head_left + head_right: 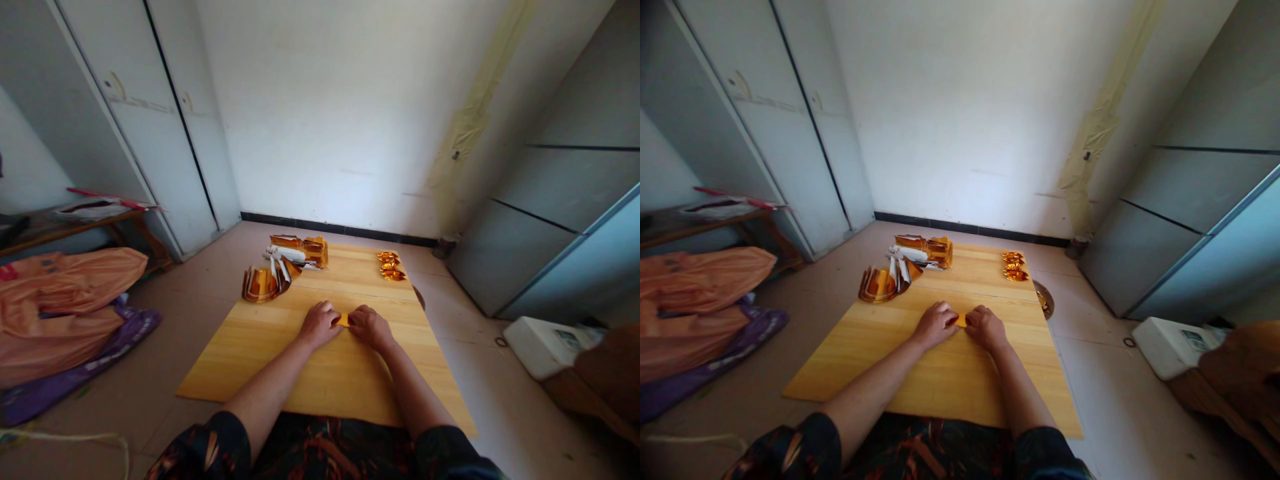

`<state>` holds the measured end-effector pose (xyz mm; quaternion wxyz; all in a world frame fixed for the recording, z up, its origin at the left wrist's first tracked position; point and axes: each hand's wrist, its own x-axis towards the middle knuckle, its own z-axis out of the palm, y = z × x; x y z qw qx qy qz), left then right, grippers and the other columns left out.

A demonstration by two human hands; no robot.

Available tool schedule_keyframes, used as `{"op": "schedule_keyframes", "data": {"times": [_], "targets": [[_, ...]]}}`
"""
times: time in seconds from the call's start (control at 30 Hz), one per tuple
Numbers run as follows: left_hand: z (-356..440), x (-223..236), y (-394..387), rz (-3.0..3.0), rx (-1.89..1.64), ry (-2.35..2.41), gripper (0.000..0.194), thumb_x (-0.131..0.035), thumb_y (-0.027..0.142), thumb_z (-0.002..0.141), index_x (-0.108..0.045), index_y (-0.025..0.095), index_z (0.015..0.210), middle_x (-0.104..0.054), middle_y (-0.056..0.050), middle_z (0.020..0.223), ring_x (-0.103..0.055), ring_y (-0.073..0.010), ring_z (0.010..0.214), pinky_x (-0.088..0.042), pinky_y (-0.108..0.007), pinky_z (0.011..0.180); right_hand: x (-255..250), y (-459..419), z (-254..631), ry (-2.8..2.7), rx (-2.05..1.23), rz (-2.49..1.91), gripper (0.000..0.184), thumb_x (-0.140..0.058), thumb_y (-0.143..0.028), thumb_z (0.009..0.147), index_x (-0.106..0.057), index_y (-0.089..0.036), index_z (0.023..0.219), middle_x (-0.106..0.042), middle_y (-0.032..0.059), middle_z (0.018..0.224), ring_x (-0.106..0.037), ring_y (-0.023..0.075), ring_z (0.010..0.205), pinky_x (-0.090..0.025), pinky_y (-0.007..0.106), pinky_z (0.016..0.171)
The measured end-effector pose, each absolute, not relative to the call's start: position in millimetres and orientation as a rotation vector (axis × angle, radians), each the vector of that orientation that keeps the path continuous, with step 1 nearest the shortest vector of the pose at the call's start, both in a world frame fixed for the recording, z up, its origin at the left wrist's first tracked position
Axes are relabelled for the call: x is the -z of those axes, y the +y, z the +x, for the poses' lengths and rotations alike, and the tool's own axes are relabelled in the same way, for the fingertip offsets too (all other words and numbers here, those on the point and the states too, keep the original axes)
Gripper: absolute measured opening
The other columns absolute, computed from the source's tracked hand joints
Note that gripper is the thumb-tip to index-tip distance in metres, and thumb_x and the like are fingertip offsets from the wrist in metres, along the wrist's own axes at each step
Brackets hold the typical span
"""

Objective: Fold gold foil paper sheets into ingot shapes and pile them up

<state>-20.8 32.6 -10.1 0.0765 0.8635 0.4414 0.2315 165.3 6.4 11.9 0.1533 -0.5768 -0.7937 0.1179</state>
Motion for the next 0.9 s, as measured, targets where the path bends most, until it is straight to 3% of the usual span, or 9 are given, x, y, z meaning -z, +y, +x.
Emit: {"op": "schedule_keyframes", "data": {"times": [0.17,0.37,0.63,0.9], "targets": [[-25,8,31,2.568,-0.701,1.287,0.015,-0.066,0.032,0.073,-0.068,0.020,0.082,-0.058,-0.003,0.087,-0.052,-0.0167,0.084,-0.041,-0.027,0.076,-8,4,165,-2.323,-0.227,-1.665,0.017,-0.052,-0.027,0.086,-0.067,-0.027,0.092,-0.060,0.0015,0.098,-0.055,0.0131,0.093,-0.040,0.019,0.074],[-25,12,31,2.574,-0.730,1.269,0.016,-0.056,0.024,0.081,-0.069,0.021,0.090,-0.060,-0.004,0.092,-0.053,-0.0174,0.089,-0.042,-0.030,0.080,-9,1,162,-2.329,-0.188,-1.692,0.023,-0.045,-0.032,0.092,-0.067,-0.029,0.097,-0.060,0.0021,0.102,-0.055,0.0129,0.094,-0.040,0.019,0.075],[-26,22,38,2.565,-0.753,1.270,0.023,-0.048,0.014,0.085,-0.070,0.020,0.085,-0.061,-0.005,0.086,-0.053,-0.0165,0.086,-0.042,-0.028,0.079,-5,0,148,-2.137,-0.106,-1.883,0.027,-0.043,-0.031,0.093,-0.066,-0.023,0.082,-0.061,0.0015,0.089,-0.057,0.0104,0.084,-0.035,0.018,0.063],[-25,26,40,2.422,-0.847,1.351,0.025,-0.047,0.004,0.079,-0.068,0.018,0.083,-0.059,-0.004,0.083,-0.055,-0.0157,0.085,-0.045,-0.026,0.078,2,3,138,-2.042,-0.032,-2.017,0.025,-0.042,-0.031,0.094,-0.061,-0.021,0.082,-0.061,0.0021,0.087,-0.056,0.0103,0.078,-0.030,0.020,0.057]]}}
